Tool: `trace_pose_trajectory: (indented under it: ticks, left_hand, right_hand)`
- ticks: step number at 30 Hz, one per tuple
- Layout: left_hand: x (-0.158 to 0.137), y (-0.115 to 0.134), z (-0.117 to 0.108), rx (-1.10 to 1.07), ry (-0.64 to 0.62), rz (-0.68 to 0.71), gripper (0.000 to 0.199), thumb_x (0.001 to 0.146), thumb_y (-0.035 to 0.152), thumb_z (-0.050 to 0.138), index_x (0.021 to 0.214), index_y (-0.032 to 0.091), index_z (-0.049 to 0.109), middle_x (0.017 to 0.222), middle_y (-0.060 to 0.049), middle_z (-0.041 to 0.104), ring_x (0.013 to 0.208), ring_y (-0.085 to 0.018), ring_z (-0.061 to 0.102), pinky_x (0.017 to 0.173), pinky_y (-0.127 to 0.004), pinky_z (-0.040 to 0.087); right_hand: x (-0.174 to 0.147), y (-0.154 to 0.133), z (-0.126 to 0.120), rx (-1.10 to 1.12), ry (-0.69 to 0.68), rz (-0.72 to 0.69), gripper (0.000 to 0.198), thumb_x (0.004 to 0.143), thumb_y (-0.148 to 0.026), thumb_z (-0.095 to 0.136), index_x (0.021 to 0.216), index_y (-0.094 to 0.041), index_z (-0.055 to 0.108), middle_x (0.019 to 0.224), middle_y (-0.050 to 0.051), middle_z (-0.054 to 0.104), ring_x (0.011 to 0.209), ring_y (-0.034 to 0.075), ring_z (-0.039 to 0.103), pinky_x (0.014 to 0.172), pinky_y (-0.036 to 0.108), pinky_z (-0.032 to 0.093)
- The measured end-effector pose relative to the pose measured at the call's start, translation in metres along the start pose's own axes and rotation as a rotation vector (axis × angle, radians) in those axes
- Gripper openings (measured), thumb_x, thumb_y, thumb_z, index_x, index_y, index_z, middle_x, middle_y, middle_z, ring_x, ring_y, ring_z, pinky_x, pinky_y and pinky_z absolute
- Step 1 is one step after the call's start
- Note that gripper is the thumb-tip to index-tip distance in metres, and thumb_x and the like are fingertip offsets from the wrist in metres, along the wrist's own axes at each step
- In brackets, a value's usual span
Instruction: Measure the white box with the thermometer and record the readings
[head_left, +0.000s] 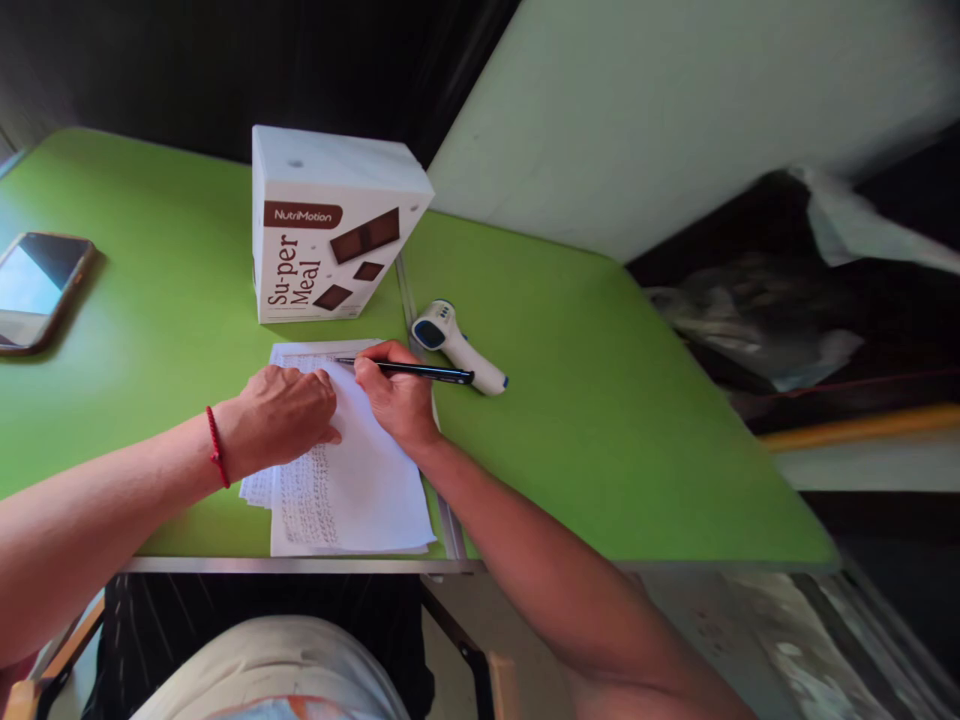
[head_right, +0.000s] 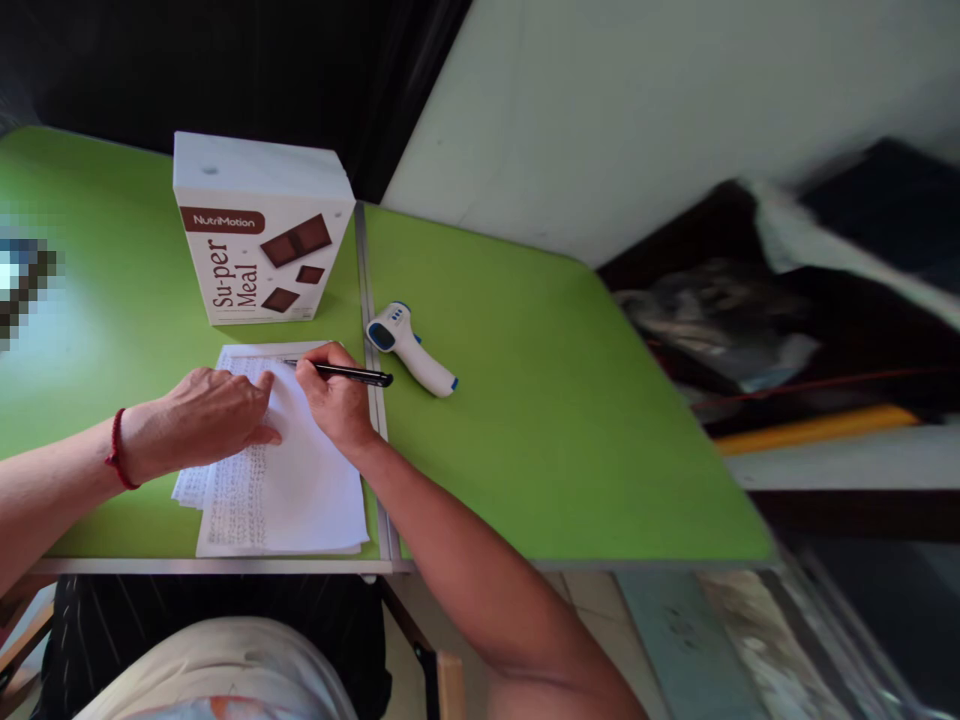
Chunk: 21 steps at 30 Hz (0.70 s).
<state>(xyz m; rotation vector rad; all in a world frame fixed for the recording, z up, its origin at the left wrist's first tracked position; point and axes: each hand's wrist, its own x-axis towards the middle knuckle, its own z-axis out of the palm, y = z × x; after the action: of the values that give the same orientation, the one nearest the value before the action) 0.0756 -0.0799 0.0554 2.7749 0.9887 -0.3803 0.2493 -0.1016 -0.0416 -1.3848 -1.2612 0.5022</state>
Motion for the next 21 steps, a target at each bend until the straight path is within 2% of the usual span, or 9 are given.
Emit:
trace_pose_trajectory:
  ticks: [4, 11, 15, 18, 21]
  left_hand:
    - [-0.001, 0.001, -0.003, 0.082, -0.111, -0.026, 0.052, 0.111, 0.041, 0.069, 0.141, -0.001, 0.065, 0.101, -0.024, 0.083, 0.104, -0.043, 0.084, 0.081, -0.041, 0.059]
    - [0.0, 0.004, -0.007, 0.081, -0.126, -0.033, 0.051, 0.112, 0.041, 0.068, 0.141, -0.001, 0.064, 0.102, -0.023, 0.083, 0.106, -0.043, 0.084, 0.082, -0.041, 0.059]
    - [0.001, 0.003, -0.005, 0.082, -0.119, -0.031, 0.052, 0.112, 0.041, 0.068, 0.142, -0.002, 0.064, 0.103, -0.024, 0.083, 0.108, -0.043, 0.083, 0.084, -0.041, 0.06]
    - [0.0, 0.002, -0.004, 0.083, -0.116, -0.034, 0.052, 0.111, 0.041, 0.069, 0.143, 0.0, 0.064, 0.106, -0.024, 0.083, 0.111, -0.042, 0.083, 0.087, -0.041, 0.06]
    - [-0.002, 0.003, -0.007, 0.072, -0.122, -0.039, 0.051, 0.111, 0.04, 0.068, 0.143, 0.001, 0.065, 0.108, -0.024, 0.083, 0.113, -0.041, 0.082, 0.09, -0.042, 0.061]
  right_hand:
    - [0.0, 0.001, 0.0, -0.017, -0.008, -0.003, 0.016, 0.085, -0.043, 0.064, 0.08, -0.028, 0.06, 0.068, -0.004, 0.06, 0.066, 0.019, 0.061, 0.072, 0.036, 0.057]
    - [0.0, 0.002, 0.001, -0.02, -0.002, -0.021, 0.014, 0.083, -0.041, 0.064, 0.079, -0.028, 0.061, 0.069, -0.003, 0.063, 0.066, 0.019, 0.06, 0.071, 0.036, 0.058]
    - [0.0, 0.004, -0.001, -0.031, 0.014, -0.053, 0.015, 0.089, -0.041, 0.062, 0.082, -0.028, 0.06, 0.067, -0.004, 0.061, 0.061, 0.018, 0.059, 0.065, 0.033, 0.057]
    - [0.004, 0.004, -0.012, -0.134, 0.025, -0.185, 0.014, 0.098, -0.04, 0.061, 0.095, -0.027, 0.066, 0.076, -0.001, 0.068, 0.066, 0.019, 0.064, 0.067, 0.033, 0.059]
    - [0.012, 0.005, -0.03, -0.336, 0.007, -0.428, 0.017, 0.103, -0.031, 0.058, 0.11, -0.026, 0.073, 0.096, 0.006, 0.076, 0.087, 0.024, 0.073, 0.084, 0.04, 0.063]
